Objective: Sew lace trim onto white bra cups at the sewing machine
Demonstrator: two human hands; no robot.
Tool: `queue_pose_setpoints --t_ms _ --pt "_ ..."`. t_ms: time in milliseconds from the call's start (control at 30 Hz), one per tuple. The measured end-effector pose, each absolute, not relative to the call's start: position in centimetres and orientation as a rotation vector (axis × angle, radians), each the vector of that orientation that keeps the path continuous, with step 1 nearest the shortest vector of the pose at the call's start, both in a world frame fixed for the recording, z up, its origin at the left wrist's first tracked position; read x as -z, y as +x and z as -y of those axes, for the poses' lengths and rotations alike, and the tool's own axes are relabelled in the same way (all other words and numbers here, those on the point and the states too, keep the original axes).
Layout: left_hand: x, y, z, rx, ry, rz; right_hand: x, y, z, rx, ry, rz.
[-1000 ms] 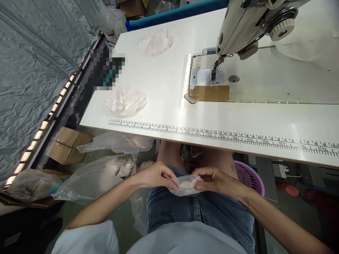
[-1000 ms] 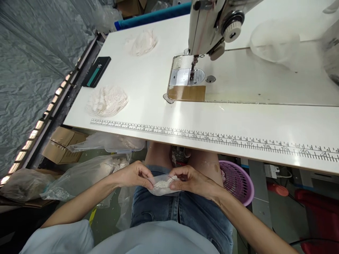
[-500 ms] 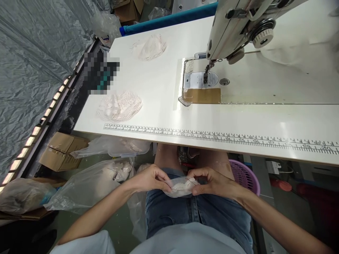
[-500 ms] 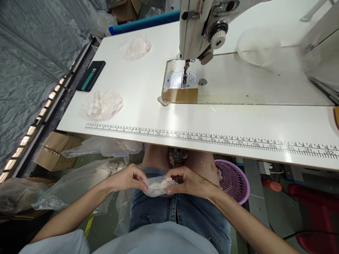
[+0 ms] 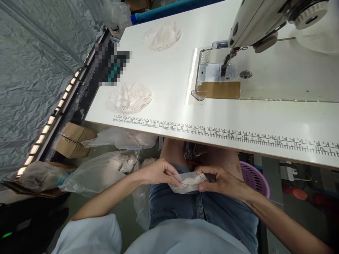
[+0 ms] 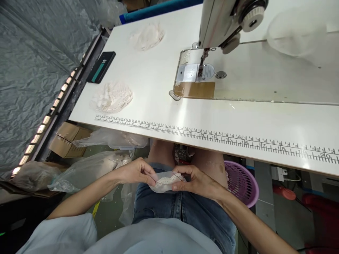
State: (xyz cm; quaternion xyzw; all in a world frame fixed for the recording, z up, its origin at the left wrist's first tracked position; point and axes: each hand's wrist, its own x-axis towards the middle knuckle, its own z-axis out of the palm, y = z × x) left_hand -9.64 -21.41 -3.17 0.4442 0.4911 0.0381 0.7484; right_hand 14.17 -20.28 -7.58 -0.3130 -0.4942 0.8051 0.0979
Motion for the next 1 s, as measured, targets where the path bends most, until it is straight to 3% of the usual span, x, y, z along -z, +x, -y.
queue_pose_setpoints --t_ms 1000 --pt "4.0 -10.7 22.0 -0.17 0.966 -0.946 7.8 13.6 20.5 -2.377 -1.143 1.428"
